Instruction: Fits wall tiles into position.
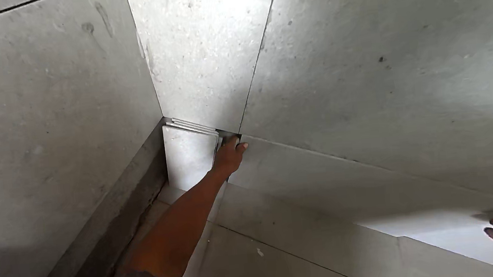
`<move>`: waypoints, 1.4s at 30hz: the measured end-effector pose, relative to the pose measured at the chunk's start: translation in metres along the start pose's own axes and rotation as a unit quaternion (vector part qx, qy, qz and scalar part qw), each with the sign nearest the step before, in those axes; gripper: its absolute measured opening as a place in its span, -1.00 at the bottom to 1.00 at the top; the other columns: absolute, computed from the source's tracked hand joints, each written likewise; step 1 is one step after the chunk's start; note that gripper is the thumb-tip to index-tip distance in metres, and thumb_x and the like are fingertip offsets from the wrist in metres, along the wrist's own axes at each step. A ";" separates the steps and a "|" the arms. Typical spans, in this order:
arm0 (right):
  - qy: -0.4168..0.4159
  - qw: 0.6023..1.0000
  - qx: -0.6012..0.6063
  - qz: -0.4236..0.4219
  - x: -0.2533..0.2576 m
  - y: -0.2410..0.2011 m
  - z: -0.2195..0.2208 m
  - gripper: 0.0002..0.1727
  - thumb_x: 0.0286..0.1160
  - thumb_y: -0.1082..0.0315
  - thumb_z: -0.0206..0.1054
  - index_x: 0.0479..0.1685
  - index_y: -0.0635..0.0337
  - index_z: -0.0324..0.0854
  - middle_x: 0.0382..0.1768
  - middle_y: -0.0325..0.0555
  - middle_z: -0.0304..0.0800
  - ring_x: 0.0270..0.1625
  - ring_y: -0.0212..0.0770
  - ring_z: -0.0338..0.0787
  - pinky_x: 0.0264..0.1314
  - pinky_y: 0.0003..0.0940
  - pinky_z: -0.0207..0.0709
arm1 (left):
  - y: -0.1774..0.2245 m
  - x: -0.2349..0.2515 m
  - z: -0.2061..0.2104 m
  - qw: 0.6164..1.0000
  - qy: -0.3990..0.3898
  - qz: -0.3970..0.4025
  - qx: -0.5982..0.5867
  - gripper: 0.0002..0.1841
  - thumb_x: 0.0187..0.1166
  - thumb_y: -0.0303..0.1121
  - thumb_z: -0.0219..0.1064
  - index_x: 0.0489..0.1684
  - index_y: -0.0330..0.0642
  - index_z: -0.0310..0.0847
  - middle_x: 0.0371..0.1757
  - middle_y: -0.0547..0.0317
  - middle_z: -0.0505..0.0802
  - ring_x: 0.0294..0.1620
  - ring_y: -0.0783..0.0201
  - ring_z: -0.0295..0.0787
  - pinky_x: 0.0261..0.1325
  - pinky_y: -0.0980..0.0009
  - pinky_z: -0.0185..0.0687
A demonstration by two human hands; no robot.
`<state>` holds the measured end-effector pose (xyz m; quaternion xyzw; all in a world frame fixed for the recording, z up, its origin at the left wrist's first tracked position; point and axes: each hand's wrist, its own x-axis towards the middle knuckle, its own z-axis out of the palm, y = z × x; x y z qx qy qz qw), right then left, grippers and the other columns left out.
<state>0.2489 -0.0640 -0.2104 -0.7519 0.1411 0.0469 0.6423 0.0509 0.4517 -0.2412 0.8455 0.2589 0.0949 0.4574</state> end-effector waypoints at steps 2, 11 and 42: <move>0.000 1.000 0.001 0.000 -0.001 0.000 0.000 -0.48 0.90 0.26 -0.05 0.78 0.04 0.04 0.58 -0.03 0.35 0.36 -0.21 0.66 0.24 -0.32 0.62 | -0.001 0.001 0.000 1.000 -0.002 0.001 0.006 -0.47 0.87 -0.03 0.06 0.54 -0.30 0.49 0.29 -0.38 0.76 0.38 -0.28 0.70 0.44 -0.30 0.49; 0.009 1.000 0.009 -0.002 0.005 0.003 -0.003 -0.48 0.90 0.23 -0.03 0.77 0.02 0.08 0.59 -0.05 0.37 0.35 -0.20 0.68 0.24 -0.30 0.63 | -0.005 0.003 -0.002 1.000 -0.001 0.015 0.012 -0.51 0.87 -0.07 0.08 0.48 -0.30 0.53 0.24 -0.34 0.78 0.32 -0.24 0.72 0.40 -0.26 0.52; 0.035 0.999 0.030 -0.010 0.020 0.010 -0.008 -0.56 0.80 0.27 0.05 0.62 -0.02 0.30 0.40 -0.09 0.51 0.20 -0.22 0.70 0.14 -0.23 0.64 | -0.016 0.006 0.006 1.000 0.024 0.005 0.010 -0.50 0.87 -0.08 0.09 0.55 -0.28 0.48 0.17 -0.36 0.79 0.12 -0.22 0.80 0.27 -0.22 0.63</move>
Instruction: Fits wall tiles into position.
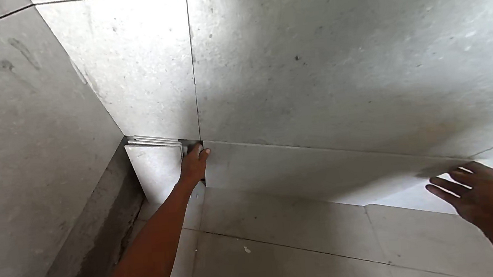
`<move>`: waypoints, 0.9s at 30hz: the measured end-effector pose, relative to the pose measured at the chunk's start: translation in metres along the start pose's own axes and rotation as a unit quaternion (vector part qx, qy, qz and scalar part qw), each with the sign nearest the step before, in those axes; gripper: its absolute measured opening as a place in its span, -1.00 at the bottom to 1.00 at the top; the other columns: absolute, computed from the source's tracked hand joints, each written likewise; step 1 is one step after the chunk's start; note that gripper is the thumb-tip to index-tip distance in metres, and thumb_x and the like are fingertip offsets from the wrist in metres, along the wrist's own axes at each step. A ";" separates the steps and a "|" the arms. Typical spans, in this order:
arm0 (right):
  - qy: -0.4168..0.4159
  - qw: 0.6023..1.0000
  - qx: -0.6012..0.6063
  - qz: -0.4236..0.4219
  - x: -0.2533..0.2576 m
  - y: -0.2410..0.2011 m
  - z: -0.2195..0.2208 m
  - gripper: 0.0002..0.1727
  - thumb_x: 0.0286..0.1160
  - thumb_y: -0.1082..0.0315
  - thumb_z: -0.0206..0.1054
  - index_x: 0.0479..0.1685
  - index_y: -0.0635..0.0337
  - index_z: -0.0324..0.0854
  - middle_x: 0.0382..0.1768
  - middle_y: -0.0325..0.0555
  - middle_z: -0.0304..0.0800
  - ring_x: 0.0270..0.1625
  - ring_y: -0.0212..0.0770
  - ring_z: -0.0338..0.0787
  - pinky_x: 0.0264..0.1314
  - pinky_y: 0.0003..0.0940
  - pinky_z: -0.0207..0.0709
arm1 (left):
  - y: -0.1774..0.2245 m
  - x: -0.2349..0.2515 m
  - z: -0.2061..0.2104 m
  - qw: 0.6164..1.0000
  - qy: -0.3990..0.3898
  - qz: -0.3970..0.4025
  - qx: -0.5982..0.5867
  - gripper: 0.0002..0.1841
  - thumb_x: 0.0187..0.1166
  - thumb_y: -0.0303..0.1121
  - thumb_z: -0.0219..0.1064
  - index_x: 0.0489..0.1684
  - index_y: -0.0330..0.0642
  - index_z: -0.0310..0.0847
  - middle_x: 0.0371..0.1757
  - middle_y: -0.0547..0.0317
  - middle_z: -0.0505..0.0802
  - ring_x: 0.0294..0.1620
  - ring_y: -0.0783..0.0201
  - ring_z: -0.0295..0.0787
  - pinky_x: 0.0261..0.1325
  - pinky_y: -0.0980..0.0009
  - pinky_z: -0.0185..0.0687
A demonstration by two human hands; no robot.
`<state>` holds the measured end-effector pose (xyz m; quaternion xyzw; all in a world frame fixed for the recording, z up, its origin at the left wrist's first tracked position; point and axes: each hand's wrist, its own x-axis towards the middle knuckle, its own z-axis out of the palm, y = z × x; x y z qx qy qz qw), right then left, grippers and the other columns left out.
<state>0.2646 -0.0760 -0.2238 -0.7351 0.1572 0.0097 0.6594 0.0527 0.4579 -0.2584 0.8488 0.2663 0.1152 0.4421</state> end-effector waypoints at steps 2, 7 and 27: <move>-0.001 1.000 -0.006 -0.004 0.003 0.000 -0.001 -0.54 0.79 0.28 0.07 0.63 -0.03 0.30 0.41 -0.09 0.50 0.19 -0.22 0.69 0.13 -0.23 0.64 | 0.000 -0.001 0.000 1.000 0.001 -0.002 0.004 -0.49 0.87 -0.08 0.09 0.59 -0.27 0.46 0.17 -0.36 0.80 0.12 -0.22 0.81 0.27 -0.21 0.64; 0.008 1.000 -0.013 -0.014 0.000 0.000 0.002 -0.55 0.78 0.30 0.07 0.62 0.00 0.33 0.39 -0.07 0.51 0.14 -0.23 0.70 0.11 -0.24 0.64 | 0.001 -0.006 -0.001 1.000 -0.002 -0.003 0.011 -0.48 0.88 -0.07 0.07 0.57 -0.30 0.46 0.13 -0.36 0.80 0.12 -0.23 0.80 0.28 -0.22 0.61; 0.020 0.999 0.030 0.007 0.003 -0.002 -0.002 -0.49 0.73 0.45 0.15 0.67 0.09 0.38 0.37 0.09 0.60 -0.19 -0.19 0.78 -0.17 -0.26 0.71 | -0.009 -0.013 0.003 0.999 0.031 0.035 -0.013 -0.49 0.90 -0.13 0.04 0.53 -0.44 0.38 0.13 -0.47 0.75 -0.04 -0.16 0.84 0.07 -0.15 0.76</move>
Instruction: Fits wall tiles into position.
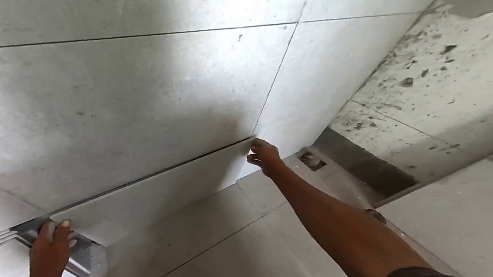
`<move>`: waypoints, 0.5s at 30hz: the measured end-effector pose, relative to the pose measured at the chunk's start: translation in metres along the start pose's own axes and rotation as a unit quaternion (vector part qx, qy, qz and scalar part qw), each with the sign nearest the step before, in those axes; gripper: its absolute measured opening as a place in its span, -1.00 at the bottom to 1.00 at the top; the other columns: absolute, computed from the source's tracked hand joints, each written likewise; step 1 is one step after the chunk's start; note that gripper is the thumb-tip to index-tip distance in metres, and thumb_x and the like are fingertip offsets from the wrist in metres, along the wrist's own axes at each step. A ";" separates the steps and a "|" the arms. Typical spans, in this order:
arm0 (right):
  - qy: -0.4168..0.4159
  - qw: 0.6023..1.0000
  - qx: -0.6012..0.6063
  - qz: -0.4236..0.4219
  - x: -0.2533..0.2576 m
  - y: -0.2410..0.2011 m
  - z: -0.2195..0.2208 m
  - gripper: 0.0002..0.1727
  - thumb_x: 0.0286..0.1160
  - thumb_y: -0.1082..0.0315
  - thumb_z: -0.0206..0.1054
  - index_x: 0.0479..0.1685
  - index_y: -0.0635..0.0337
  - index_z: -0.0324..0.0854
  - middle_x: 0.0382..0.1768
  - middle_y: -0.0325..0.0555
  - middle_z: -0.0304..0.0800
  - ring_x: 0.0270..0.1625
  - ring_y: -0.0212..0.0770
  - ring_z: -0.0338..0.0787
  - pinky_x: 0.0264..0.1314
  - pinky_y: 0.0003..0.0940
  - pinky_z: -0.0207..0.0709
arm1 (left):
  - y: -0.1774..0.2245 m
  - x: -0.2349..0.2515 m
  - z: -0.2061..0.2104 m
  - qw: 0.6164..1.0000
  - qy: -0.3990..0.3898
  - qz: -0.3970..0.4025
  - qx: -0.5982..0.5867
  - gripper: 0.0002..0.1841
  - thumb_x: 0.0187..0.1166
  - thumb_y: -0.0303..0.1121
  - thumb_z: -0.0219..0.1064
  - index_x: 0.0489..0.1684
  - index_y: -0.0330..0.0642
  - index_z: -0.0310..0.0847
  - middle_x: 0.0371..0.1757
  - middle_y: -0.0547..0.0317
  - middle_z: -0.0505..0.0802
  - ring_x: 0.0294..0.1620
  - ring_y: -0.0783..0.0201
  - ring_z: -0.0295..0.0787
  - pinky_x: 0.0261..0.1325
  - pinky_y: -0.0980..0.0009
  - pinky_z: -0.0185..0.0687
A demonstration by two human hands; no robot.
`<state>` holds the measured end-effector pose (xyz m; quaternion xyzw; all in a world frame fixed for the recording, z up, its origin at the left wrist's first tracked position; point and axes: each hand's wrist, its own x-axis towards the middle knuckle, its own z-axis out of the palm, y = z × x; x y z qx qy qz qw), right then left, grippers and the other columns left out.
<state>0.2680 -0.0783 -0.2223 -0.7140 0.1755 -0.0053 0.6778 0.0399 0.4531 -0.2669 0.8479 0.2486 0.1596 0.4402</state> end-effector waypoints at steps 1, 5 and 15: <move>-0.002 1.000 0.005 0.001 0.000 0.000 0.001 -0.49 0.73 0.45 0.15 0.66 0.08 0.39 0.35 0.08 0.61 -0.22 -0.21 0.77 -0.19 -0.28 0.71 | -0.001 0.001 0.000 1.000 0.000 0.002 0.001 -0.50 0.90 -0.14 0.04 0.49 -0.45 0.40 0.10 -0.46 0.76 -0.07 -0.14 0.85 0.04 -0.14 0.76; -0.007 1.000 0.011 0.004 0.001 -0.002 0.003 -0.49 0.74 0.45 0.14 0.66 0.06 0.40 0.32 0.04 0.62 -0.25 -0.26 0.75 -0.20 -0.32 0.70 | 0.000 0.005 0.001 1.000 0.004 -0.006 -0.007 -0.51 0.90 -0.15 0.04 0.49 -0.44 0.41 0.16 -0.47 0.74 -0.02 -0.17 0.86 0.08 -0.15 0.77; -0.023 0.998 -0.061 -0.027 -0.003 -0.001 0.001 -0.58 0.76 0.27 0.15 0.56 0.01 0.43 0.18 -0.15 0.65 -0.16 -0.37 0.73 -0.07 -0.32 0.69 | 0.005 0.009 0.004 0.996 0.005 -0.073 -0.043 -0.43 0.87 -0.12 0.11 0.72 -0.29 0.29 0.38 -0.45 0.70 0.23 -0.26 0.81 0.30 -0.21 0.71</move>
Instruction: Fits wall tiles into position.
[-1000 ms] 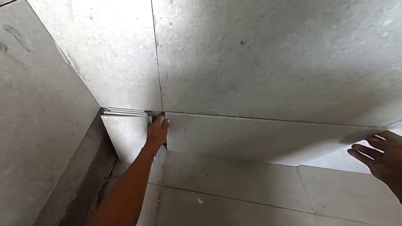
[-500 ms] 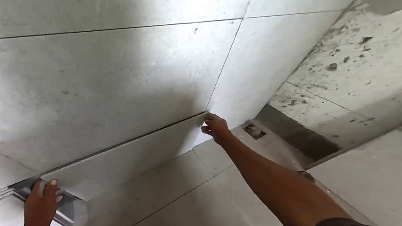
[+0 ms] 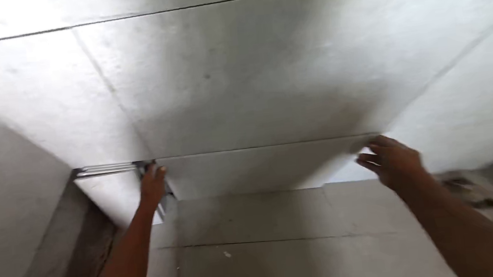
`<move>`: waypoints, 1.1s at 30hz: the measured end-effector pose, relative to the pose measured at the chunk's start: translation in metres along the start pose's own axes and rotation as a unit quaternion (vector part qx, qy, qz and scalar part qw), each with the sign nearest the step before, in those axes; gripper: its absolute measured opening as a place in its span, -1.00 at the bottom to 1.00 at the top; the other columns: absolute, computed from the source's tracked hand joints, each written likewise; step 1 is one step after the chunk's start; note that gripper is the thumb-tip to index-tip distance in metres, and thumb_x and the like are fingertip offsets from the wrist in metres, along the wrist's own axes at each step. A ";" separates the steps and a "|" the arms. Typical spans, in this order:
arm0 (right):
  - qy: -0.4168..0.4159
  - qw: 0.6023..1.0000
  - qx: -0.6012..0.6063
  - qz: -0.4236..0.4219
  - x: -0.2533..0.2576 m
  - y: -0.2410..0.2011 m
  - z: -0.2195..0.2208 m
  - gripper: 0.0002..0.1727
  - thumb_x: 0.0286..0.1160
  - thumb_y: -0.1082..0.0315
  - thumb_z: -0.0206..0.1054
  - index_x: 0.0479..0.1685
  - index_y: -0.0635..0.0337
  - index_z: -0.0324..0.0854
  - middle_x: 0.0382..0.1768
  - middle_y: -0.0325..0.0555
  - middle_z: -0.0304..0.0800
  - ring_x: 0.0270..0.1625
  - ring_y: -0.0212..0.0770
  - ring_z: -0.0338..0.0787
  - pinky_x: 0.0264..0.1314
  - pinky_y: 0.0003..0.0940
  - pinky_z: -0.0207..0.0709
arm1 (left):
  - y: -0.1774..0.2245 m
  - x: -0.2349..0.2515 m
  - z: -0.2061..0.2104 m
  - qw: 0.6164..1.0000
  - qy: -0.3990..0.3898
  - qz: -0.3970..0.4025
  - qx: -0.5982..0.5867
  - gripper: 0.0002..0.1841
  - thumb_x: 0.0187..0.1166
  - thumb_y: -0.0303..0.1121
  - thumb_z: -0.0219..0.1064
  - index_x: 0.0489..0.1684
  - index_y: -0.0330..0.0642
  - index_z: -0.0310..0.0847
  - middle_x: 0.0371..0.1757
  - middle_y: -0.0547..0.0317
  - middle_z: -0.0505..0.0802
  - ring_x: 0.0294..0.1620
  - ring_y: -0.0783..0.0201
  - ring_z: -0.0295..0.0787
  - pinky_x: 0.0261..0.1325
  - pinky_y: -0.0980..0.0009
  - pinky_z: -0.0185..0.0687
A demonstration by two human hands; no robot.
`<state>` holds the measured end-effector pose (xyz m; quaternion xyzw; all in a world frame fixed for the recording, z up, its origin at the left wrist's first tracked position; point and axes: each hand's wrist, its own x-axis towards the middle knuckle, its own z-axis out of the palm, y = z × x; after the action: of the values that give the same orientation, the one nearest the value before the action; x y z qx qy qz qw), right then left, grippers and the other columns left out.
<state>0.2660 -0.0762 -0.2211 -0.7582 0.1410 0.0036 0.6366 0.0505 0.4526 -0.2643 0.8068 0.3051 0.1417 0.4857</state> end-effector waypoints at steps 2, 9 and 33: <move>0.009 1.000 0.014 0.003 -0.004 -0.002 0.002 -0.58 0.77 0.27 0.14 0.56 0.02 0.42 0.17 -0.15 0.61 -0.15 -0.36 0.72 -0.06 -0.33 0.68 | -0.002 0.004 -0.001 1.000 -0.010 0.007 0.023 -0.47 0.87 -0.10 0.09 0.65 -0.28 0.38 0.31 -0.40 0.74 0.19 -0.23 0.83 0.28 -0.21 0.72; 0.035 0.999 0.035 0.003 -0.007 -0.006 0.006 -0.63 0.76 0.28 0.14 0.47 0.03 0.43 0.15 -0.16 0.56 -0.11 -0.34 0.73 -0.05 -0.35 0.69 | -0.004 0.009 -0.003 0.999 -0.023 0.006 0.034 -0.48 0.88 -0.06 0.07 0.60 -0.26 0.42 0.21 -0.38 0.78 0.13 -0.20 0.84 0.26 -0.21 0.70; 0.073 0.981 0.179 0.001 0.004 0.000 0.011 -0.74 0.66 0.39 0.21 0.25 0.05 0.50 -0.18 -0.33 0.62 -0.21 -0.44 0.68 -0.07 -0.48 0.65 | -0.001 0.009 0.000 0.999 -0.022 0.012 0.039 -0.45 0.89 -0.07 0.03 0.67 -0.29 0.33 0.27 -0.45 0.73 0.11 -0.21 0.85 0.21 -0.17 0.76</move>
<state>0.2719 -0.0660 -0.2240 -0.6299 0.1865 -0.0768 0.7500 0.0569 0.4582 -0.2662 0.8315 0.2900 0.1177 0.4589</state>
